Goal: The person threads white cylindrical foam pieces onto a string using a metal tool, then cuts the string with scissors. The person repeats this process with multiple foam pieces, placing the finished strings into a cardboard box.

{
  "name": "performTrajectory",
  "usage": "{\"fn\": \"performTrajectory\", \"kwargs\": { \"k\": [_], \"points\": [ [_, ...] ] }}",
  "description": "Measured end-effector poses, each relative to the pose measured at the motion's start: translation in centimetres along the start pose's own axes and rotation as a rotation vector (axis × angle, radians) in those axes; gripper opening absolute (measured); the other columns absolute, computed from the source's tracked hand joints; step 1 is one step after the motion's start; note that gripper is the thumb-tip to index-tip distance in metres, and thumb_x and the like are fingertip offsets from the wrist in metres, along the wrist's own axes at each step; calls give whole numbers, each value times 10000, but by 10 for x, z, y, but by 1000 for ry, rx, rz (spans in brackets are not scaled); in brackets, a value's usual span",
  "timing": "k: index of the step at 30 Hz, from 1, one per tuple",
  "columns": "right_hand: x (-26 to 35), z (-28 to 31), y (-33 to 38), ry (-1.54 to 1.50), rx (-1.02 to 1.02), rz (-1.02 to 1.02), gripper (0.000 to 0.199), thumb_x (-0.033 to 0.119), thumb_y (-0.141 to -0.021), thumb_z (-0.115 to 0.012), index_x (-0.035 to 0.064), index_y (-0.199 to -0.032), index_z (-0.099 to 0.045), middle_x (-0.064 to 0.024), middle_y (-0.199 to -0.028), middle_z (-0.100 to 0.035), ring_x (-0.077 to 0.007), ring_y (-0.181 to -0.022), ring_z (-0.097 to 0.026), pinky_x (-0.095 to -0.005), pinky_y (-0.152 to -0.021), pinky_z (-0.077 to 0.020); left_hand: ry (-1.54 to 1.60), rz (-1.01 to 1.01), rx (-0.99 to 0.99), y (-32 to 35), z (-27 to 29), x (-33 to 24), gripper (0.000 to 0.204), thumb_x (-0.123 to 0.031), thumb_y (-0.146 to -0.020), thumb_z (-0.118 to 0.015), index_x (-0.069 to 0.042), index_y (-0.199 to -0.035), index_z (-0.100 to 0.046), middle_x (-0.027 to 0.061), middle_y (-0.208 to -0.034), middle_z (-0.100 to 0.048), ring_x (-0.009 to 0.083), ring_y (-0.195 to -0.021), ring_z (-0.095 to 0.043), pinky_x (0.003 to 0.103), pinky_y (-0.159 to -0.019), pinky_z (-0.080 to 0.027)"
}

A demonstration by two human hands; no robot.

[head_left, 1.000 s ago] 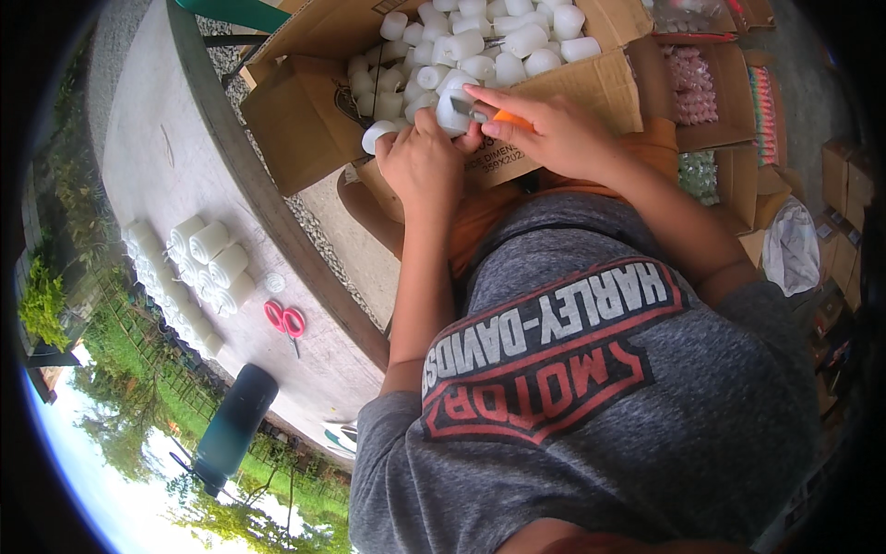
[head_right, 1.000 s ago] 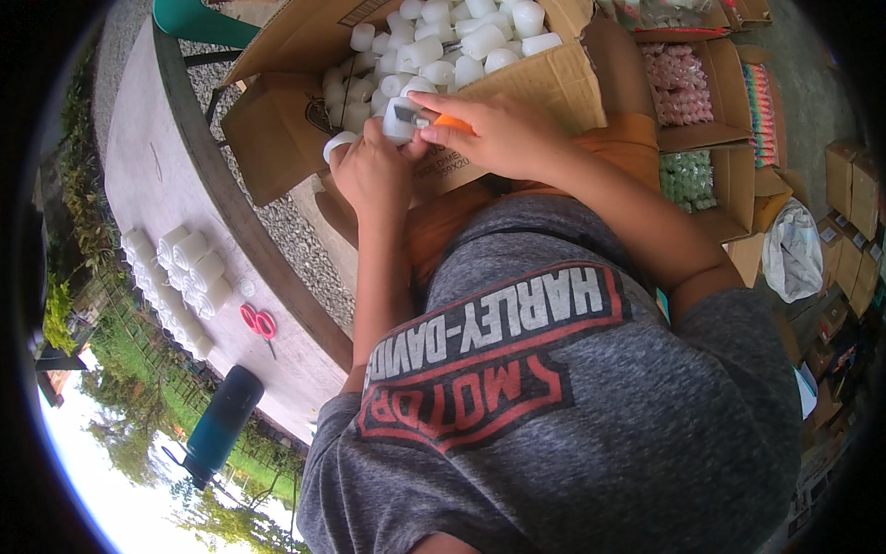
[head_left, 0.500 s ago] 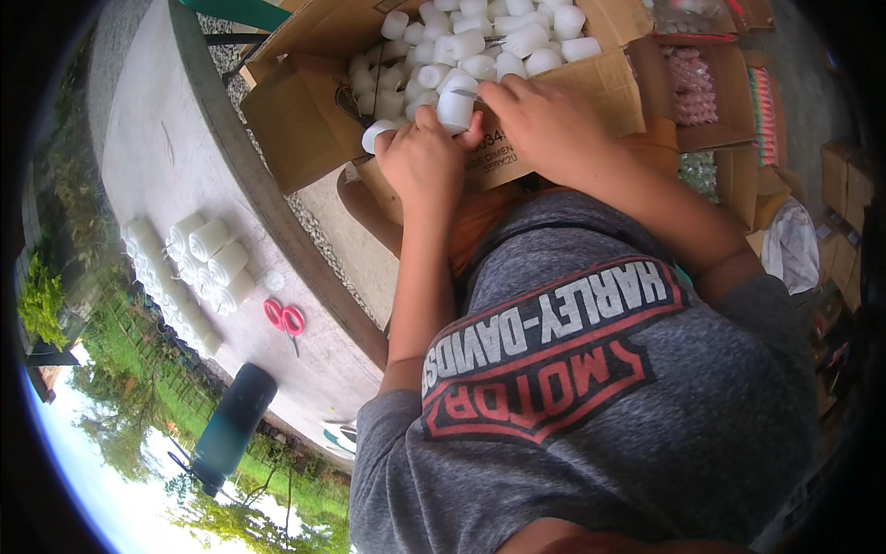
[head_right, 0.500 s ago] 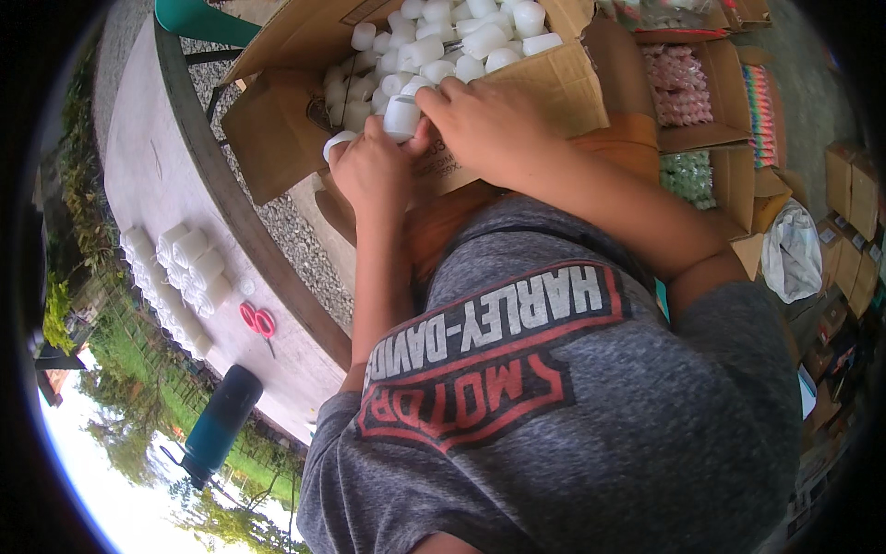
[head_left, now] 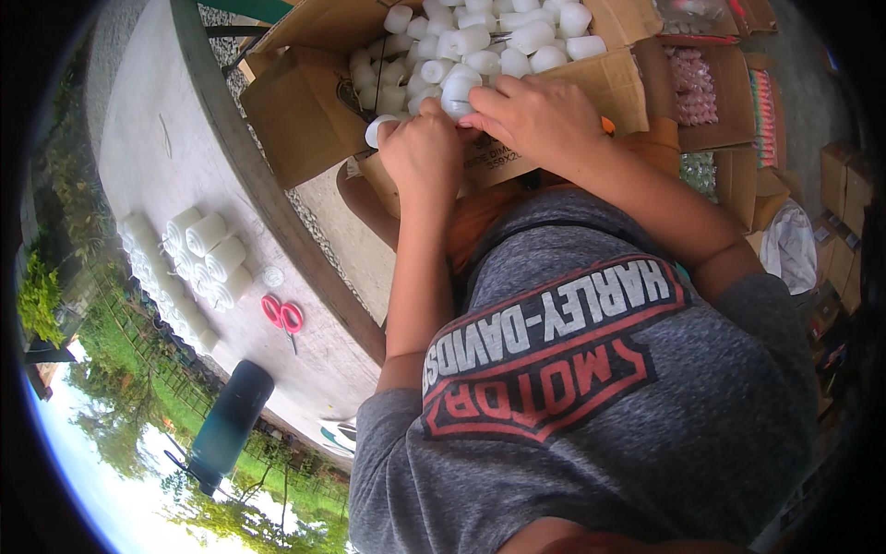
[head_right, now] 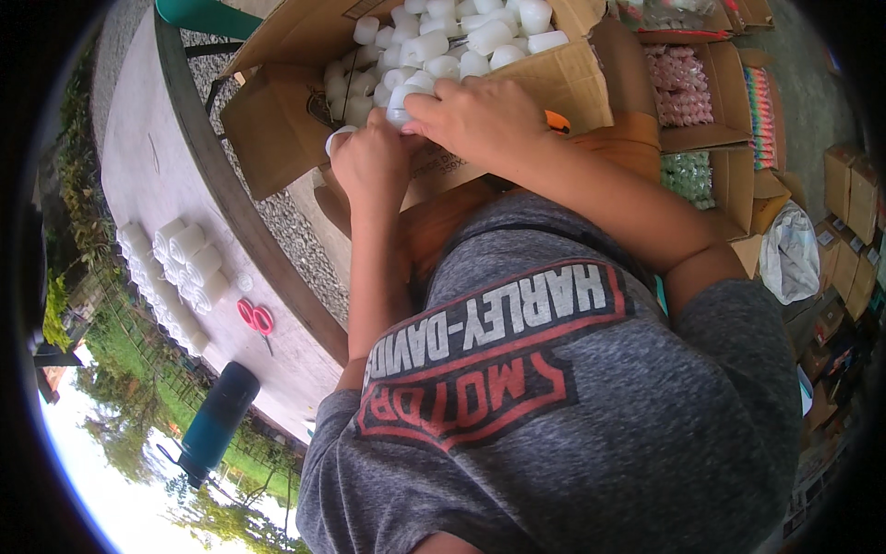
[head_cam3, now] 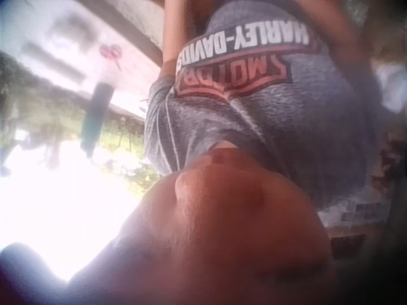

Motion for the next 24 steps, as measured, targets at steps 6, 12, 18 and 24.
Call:
{"fn": "performTrajectory", "kwargs": {
  "k": [6, 12, 18, 24],
  "points": [
    [-1, 0, -1, -50, -8, 33, 232, 379, -832, -582, 159, -780, -529, -11, -648, -525, -205, -558, -589, -322, -434, -446, -12, 1, 7, -1, 1, 0, 414, -472, -672, -708, -86, -727, -567, 71, -509, -588, 224, -483, -600, 330, -630, -449],
    [-6, 5, -12, -2, 25, 23, 253, 398, -825, -584, 150, -795, -549, -29, -672, -567, -210, -596, -618, -330, -469, -471, -31, 2, -8, 1, -1, 0, 401, -448, -649, -724, -84, -741, -584, 68, -513, -589, 213, -488, -603, 330, -627, -448],
    [-2, 4, -13, -3, 84, 147, 253, 403, -807, -597, 152, -823, -575, -36, -701, -597, -211, -619, -632, -342, -510, -487, 6, -14, -6, 0, -1, 1, 385, -430, -645, -728, -85, -740, -586, 69, -516, -588, 222, -481, -594, 338, -630, -446],
    [-5, 3, -14, -47, 112, 116, 306, 441, -788, -610, 144, -856, -580, -38, -715, -604, -224, -623, -634, -349, -511, -490, -9, 14, 16, 0, 1, 0, 366, -351, -604, -761, -83, -721, -541, 67, -525, -592, 210, -514, -604, 314, -662, -413]
  ]
}}
Point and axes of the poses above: each hand's wrist, its own y-axis away from the middle knuckle, its own z-axis out of the back of the hand, x = y × z, the point moved 5 cm from there along -y, towards the middle knuckle
